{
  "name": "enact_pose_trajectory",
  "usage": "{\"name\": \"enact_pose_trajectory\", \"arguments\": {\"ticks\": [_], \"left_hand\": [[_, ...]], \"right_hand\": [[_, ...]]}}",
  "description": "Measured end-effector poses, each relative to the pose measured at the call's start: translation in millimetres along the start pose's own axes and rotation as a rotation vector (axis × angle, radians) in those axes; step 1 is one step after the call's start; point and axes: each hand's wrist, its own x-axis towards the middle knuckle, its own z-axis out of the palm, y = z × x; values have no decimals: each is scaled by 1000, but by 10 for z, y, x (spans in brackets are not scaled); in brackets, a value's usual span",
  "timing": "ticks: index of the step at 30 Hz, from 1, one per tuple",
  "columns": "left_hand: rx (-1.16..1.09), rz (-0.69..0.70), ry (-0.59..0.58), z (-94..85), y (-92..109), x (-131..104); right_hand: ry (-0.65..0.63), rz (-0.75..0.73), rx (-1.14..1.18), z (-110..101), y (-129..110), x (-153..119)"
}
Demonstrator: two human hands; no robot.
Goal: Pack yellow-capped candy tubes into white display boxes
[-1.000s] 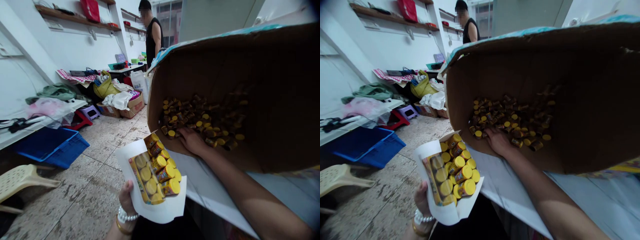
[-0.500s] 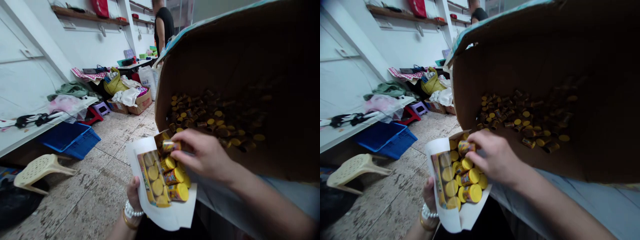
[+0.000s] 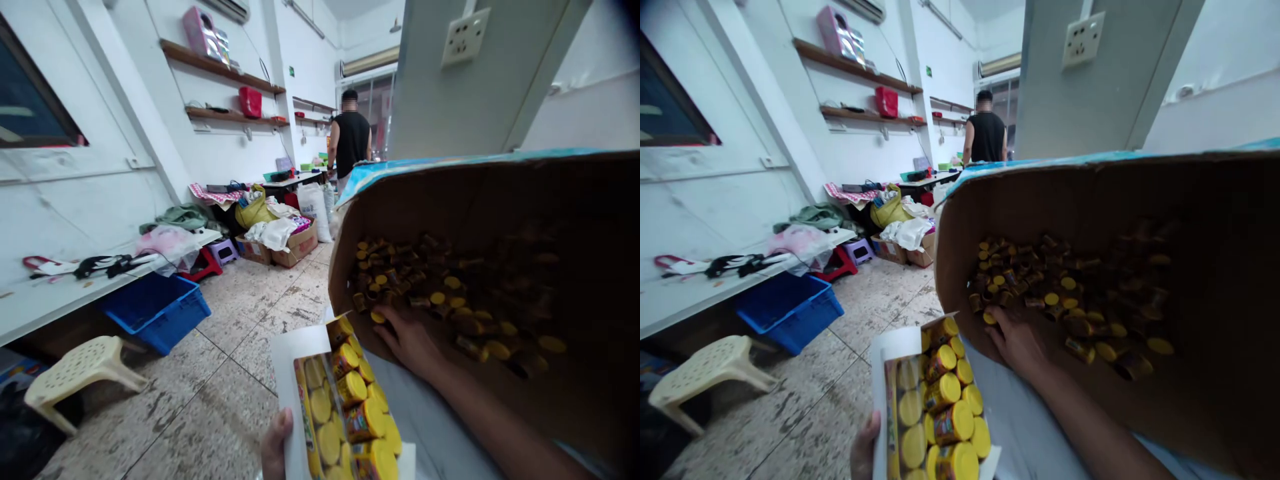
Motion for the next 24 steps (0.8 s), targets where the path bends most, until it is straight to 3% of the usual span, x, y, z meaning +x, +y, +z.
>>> {"name": "enact_pose_trajectory", "arguments": {"ticks": [3,7,11,13,17,24], "left_hand": [[13,-17,-76,54,6,33],[22,15,-211,140,38,43],[21,19,-155,212,2,24],[14,33,-178,267,-43,21],[-13,44,-264,369,-88,17],[29,8,-328,255,5,-37]], "right_hand": [[34,47,39,19,-43,1],[85,179,169,-168,-249,11],[223,206,694,-433,-695,-28],[204,164,817,-532,-949,-77],[177,36,576,-585,-1224,-167],[109,-57,465,-677,-1213,-184]]}}
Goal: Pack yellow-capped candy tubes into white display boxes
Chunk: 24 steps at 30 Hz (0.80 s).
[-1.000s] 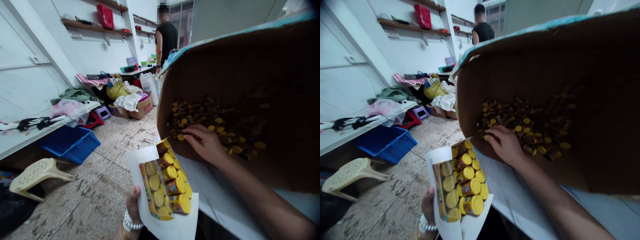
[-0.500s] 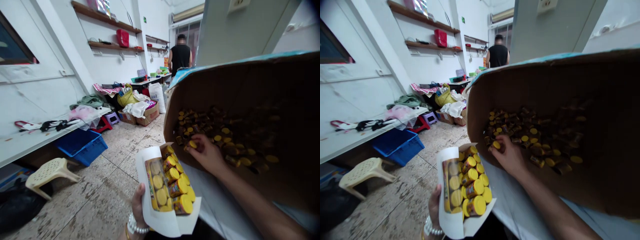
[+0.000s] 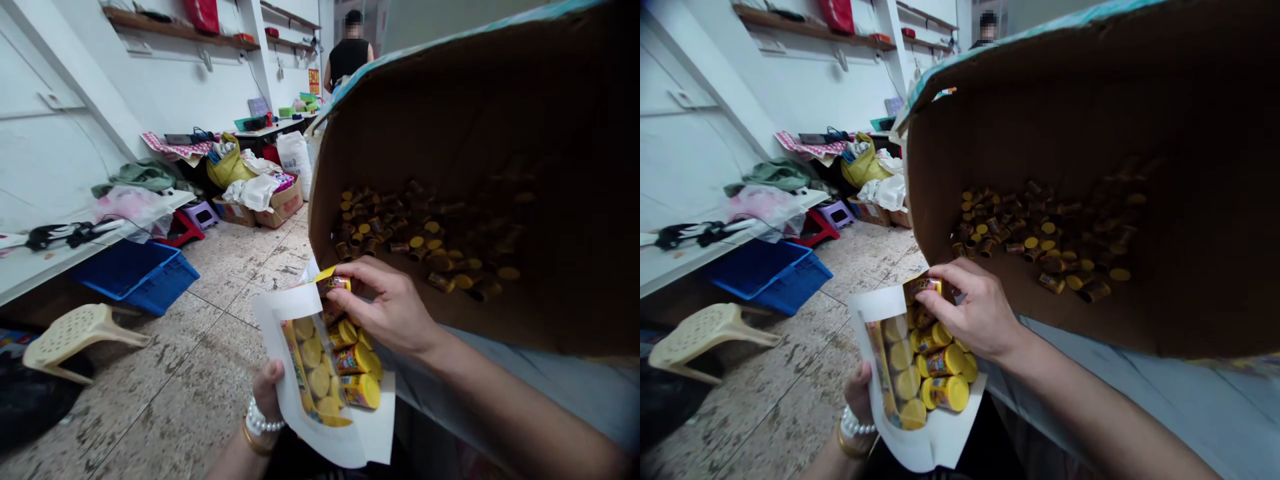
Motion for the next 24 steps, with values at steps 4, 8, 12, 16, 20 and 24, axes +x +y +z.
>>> {"name": "enact_pose_trajectory", "arguments": {"ticks": [4,8,12,16,20,24], "left_hand": [[12,-7,91,-70,-8,-39],[-6,34,117,-66,-19,-15],[15,13,124,0,-38,35],[33,12,143,77,-67,89],[9,118,185,149,-43,164],[25,217,228,178,42,192]], "right_hand": [[-182,-104,-146,-182,-137,14],[-51,-42,-254,-290,-220,13],[93,-19,-260,-164,-180,-26],[5,-184,-280,-62,-126,-56],[34,-183,-343,-177,-256,-86],[-94,-148,-360,-140,-448,-213]]}}
